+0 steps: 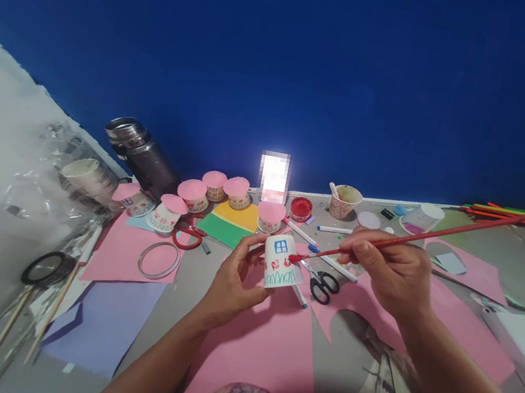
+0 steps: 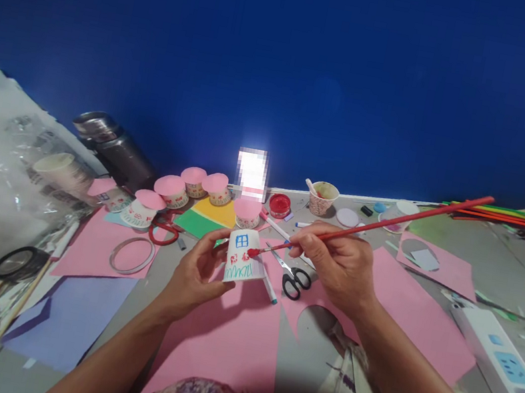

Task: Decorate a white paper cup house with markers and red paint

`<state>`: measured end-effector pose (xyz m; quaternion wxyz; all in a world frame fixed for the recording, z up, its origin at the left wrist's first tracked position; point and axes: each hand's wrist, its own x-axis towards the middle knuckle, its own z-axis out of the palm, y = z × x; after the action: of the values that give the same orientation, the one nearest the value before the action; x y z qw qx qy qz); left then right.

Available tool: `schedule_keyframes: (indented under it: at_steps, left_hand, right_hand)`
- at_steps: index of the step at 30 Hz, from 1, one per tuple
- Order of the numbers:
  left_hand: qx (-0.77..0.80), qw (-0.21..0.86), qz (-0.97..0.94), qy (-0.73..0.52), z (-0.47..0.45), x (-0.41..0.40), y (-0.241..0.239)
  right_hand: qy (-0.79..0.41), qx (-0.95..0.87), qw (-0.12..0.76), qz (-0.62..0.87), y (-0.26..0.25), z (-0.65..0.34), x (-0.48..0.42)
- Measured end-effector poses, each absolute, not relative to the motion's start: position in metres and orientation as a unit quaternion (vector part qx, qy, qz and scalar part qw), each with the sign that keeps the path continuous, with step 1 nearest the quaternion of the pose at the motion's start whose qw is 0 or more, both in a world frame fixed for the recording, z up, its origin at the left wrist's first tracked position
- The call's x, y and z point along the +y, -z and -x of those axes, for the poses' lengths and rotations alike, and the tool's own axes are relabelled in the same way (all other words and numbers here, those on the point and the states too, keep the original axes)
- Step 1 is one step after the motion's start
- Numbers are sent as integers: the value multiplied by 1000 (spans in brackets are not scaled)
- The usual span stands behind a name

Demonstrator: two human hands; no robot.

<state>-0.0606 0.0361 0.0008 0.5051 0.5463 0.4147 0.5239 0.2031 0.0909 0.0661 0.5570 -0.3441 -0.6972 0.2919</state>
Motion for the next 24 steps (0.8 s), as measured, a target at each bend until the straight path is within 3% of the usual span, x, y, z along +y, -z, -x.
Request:
schedule_keyframes:
  at_steps: [14,21,24]
  left_hand:
    - [447,475,-567,-503,58,39,5]
    - [491,353,-594,-530,53,44,16]
    - [442,418,-589,-532,55,48,19]
  right_hand:
    - [-286,-640,622,349,-70,-221,94]
    - [-248,-592,697,320,-80,-219,97]
    - [-225,-607,688,328,-79,-218,97]
